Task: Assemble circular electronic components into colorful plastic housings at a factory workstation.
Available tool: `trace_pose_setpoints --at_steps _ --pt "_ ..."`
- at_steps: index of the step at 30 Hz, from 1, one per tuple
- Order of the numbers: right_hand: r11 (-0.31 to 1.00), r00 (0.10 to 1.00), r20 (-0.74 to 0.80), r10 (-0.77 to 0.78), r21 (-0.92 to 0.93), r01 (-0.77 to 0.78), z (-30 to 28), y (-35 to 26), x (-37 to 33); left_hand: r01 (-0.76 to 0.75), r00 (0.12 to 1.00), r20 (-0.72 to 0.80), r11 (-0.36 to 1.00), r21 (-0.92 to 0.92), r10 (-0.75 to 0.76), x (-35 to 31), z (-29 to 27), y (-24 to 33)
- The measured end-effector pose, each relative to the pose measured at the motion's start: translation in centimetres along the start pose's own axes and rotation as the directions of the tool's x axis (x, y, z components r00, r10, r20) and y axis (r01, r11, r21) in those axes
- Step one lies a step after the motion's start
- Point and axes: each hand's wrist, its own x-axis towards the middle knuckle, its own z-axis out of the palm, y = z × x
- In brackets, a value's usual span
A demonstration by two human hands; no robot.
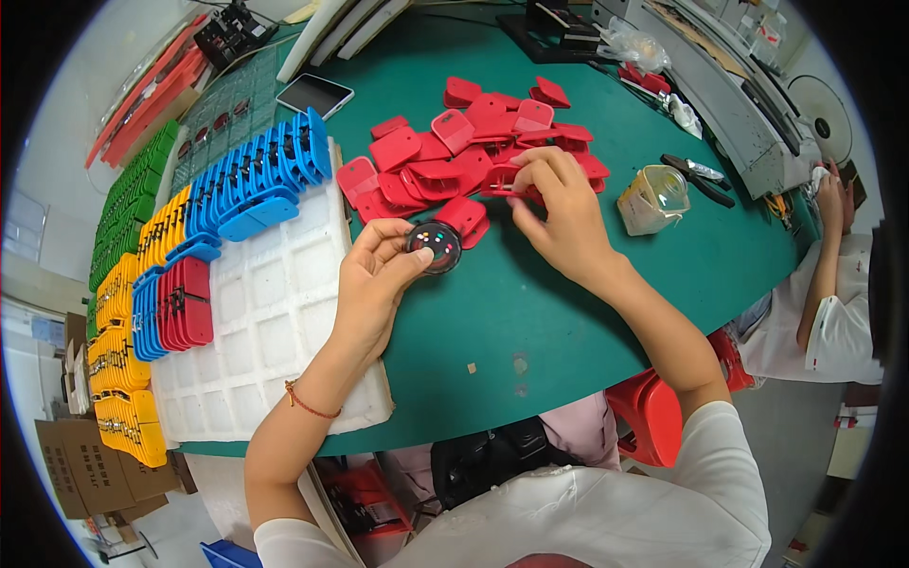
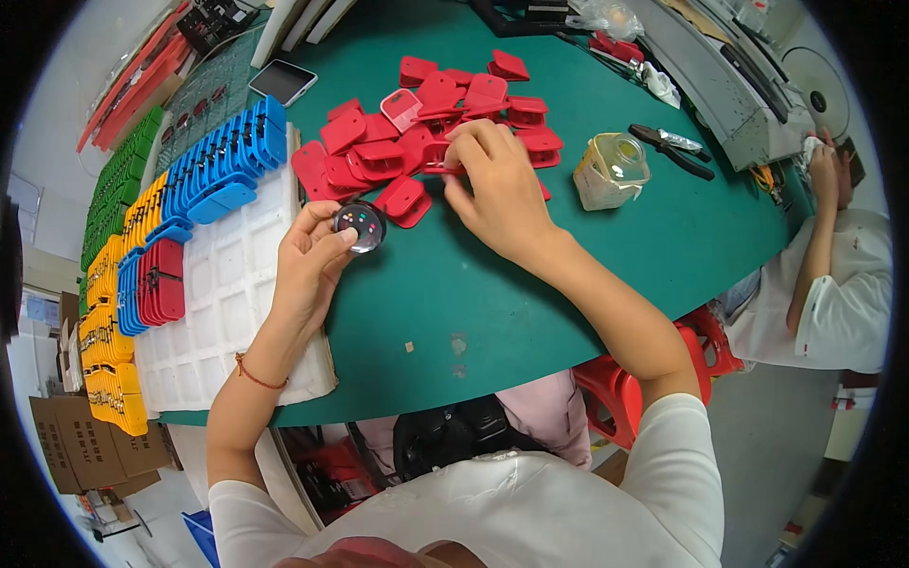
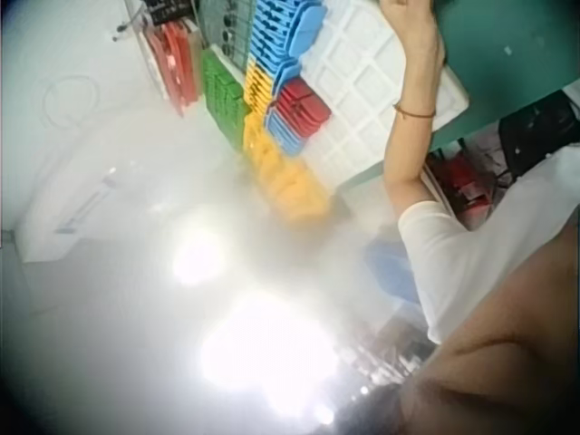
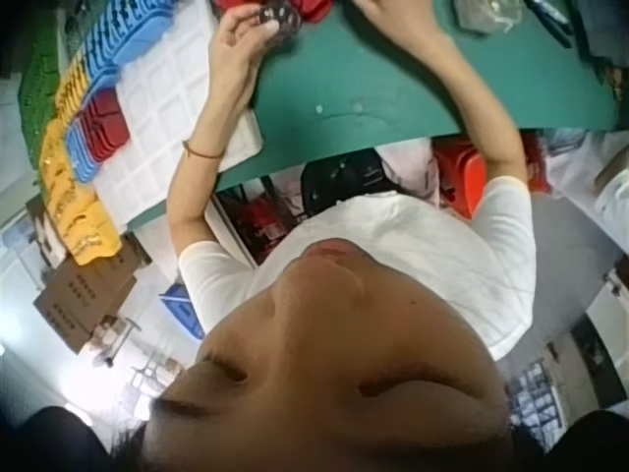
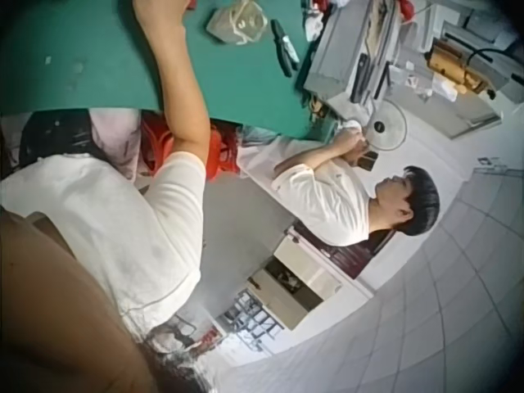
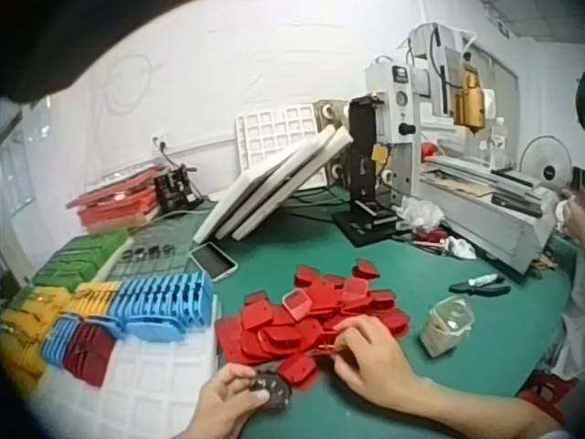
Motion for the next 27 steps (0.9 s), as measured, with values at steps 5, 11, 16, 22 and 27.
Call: trace_pose_setpoints --at_steps 5,11,16,22,27 --pt "0.612 0.944 0.044 0.326 0.752 -0.246 -0.5 -1.4 0.4 -0.046 0.998 -0.046 0.998 0.035 0.047 0.3 0.2 0.1" --pt "0.172 0.863 0.308 0.401 0.9 -0.401 -1.1 -1.5 0.6 -0.078 0.994 -0.079 0.997 -0.005 0.077 0.3 0.0 0.0" --pt "0.155 0.847 0.353 0.398 0.884 -0.441 0.1 -1.7 -0.3 -0.047 0.995 -0.082 0.998 0.027 0.05 0.2 0.2 0.1" --pt "0.138 0.832 0.418 0.366 0.859 -0.492 0.3 -2.5 -0.3 -0.052 0.998 -0.021 0.999 0.002 0.052 0.0 -0.1 -0.2" --pt "0.242 0.88 0.394 0.264 0.856 -0.456 0.7 -2.1 -0.6 -0.143 0.989 -0.016 0.984 0.106 0.146 0.1 -0.3 -0.3"
